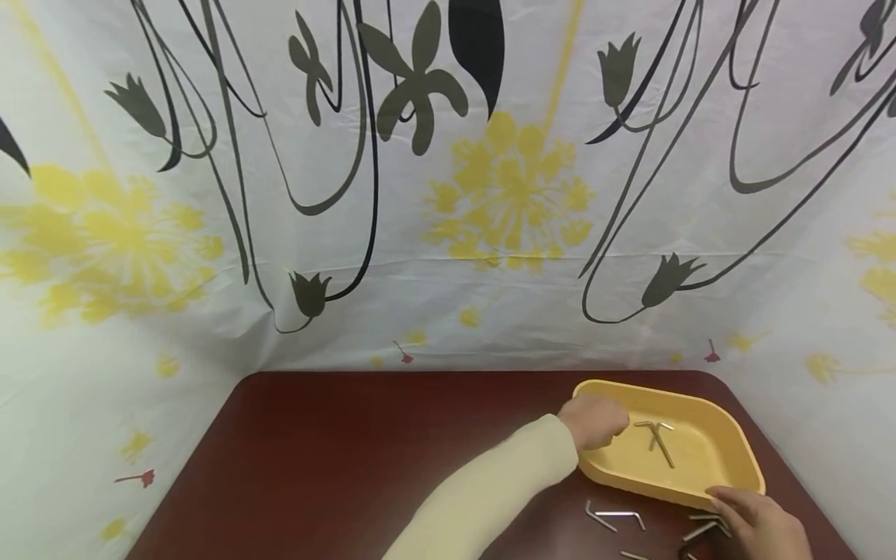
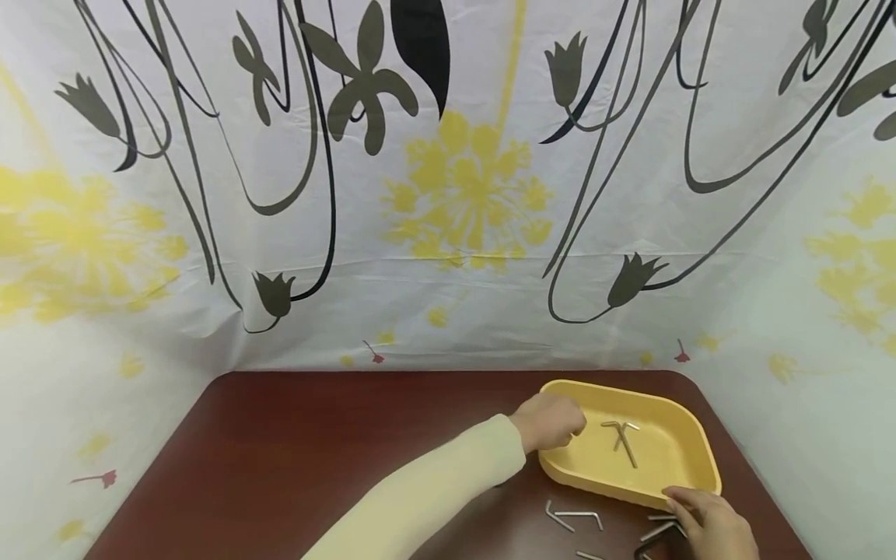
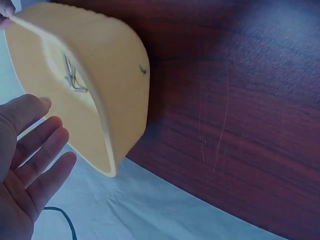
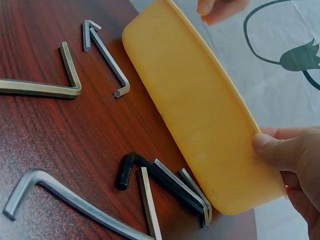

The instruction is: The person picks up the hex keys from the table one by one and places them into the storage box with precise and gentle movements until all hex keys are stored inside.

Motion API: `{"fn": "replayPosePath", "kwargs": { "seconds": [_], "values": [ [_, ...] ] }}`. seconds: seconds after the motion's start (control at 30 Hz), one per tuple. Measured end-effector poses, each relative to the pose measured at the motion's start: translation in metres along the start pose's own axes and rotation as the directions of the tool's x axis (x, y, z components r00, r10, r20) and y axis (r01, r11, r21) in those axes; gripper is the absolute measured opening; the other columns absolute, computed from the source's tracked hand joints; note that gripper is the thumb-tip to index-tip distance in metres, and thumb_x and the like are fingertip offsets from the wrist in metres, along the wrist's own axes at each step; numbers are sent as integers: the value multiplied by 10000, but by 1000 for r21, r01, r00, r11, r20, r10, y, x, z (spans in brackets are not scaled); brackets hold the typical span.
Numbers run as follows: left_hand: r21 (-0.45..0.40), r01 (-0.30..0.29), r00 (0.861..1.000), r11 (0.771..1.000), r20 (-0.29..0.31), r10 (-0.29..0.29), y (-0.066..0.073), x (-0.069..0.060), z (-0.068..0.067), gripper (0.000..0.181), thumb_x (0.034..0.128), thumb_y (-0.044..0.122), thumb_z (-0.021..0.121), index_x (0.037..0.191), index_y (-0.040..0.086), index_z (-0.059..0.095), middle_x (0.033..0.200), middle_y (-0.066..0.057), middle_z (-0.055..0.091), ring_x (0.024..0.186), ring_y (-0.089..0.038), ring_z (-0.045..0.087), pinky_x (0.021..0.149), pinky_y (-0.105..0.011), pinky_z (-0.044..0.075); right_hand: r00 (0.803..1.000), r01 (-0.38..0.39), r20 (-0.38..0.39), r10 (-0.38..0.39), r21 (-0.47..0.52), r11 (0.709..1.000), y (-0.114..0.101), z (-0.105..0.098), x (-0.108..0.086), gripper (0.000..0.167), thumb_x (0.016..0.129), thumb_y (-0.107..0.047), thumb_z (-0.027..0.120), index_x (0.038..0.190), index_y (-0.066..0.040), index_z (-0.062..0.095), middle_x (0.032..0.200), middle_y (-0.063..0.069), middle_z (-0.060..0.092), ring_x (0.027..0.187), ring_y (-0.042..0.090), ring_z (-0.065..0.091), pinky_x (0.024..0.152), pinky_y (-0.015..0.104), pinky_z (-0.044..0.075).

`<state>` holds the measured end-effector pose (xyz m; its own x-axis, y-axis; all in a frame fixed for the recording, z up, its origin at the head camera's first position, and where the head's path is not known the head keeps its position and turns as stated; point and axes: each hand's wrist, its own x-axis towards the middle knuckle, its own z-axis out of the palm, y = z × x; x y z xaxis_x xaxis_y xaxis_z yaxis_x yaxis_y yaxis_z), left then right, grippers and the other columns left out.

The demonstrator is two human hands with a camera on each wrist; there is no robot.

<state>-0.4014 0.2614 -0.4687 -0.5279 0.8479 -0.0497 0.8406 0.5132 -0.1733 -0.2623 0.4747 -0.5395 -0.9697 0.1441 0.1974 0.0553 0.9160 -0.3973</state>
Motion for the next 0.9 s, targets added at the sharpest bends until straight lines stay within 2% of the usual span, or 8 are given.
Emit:
{"fn": "replayPosePath", "kwargs": {
  "seconds": [0.13, 0.3, 0.47, 0.6, 0.73, 0.8, 0.9],
  "values": [
    [-25, 8, 1000, 1000, 13, -7, 8, -7, 5, 409, 872, 101, 597, 573, 199, 335, 572, 74, 247, 533, -45, 239, 440, -172, 234, 999, -1, -33, 1, -20, 1000, 7, 3, -2, 186, 807, -149, 687, 904, 11, 695, 832, 180, 661, 777, 406, 599, 597, 502, 459],
    [-67, 32, 999, 997, 26, -30, 15, -16, 18, 410, 861, 116, 598, 560, 196, 331, 548, 72, 243, 515, -51, 237, 435, -191, 233, 998, 2, -63, -3, -18, 1000, 13, 6, -5, 200, 796, -146, 695, 907, 20, 693, 821, 185, 660, 729, 386, 608, 550, 459, 461],
    [-78, 45, 999, 996, -3, -46, 18, -22, 33, 310, 849, 168, 624, 587, 244, 477, 563, 134, 399, 538, -13, 351, 462, -171, 331, 996, -14, -86, 13, -16, 1000, 15, 8, -7, 187, 783, -125, 701, 901, 20, 695, 815, 193, 659, 702, 372, 610, 530, 438, 456],
    [-94, 55, 998, 994, -23, -57, 20, -26, 41, 172, 877, 201, 601, 761, 319, 646, 719, 207, 561, 668, 55, 488, 549, -123, 400, 996, -17, -89, 15, -13, 1000, 15, 8, -7, 179, 779, -106, 700, 901, 26, 694, 821, 206, 657, 683, 360, 611, 510, 413, 447],
    [-140, 61, 997, 988, -27, -65, 21, -29, 47, 176, 891, 231, 597, 987, 353, 680, 951, 246, 606, 873, 89, 537, 698, -76, 409, 996, -13, -89, 12, -13, 1000, 15, 8, -8, 180, 782, -116, 703, 901, 18, 696, 829, 212, 656, 678, 337, 618, 523, 431, 454],
    [-167, 57, 998, 984, -24, -62, 21, -31, 48, 192, 900, 234, 588, 1031, 345, 675, 1006, 243, 603, 928, 92, 531, 751, -61, 388, 995, 5, -98, -7, -16, 1000, 16, 9, -9, 181, 779, -116, 706, 900, 18, 695, 830, 206, 659, 688, 323, 623, 555, 468, 460],
    [-202, 46, 999, 978, -14, -50, 20, -33, 48, 195, 919, 231, 563, 1047, 329, 674, 1022, 237, 603, 949, 94, 524, 783, -50, 367, 992, 34, -117, -36, -21, 999, 17, 9, -11, 190, 764, -113, 717, 896, 22, 689, 828, 194, 662, 650, 198, 616, 565, 475, 465]
  ]
}}
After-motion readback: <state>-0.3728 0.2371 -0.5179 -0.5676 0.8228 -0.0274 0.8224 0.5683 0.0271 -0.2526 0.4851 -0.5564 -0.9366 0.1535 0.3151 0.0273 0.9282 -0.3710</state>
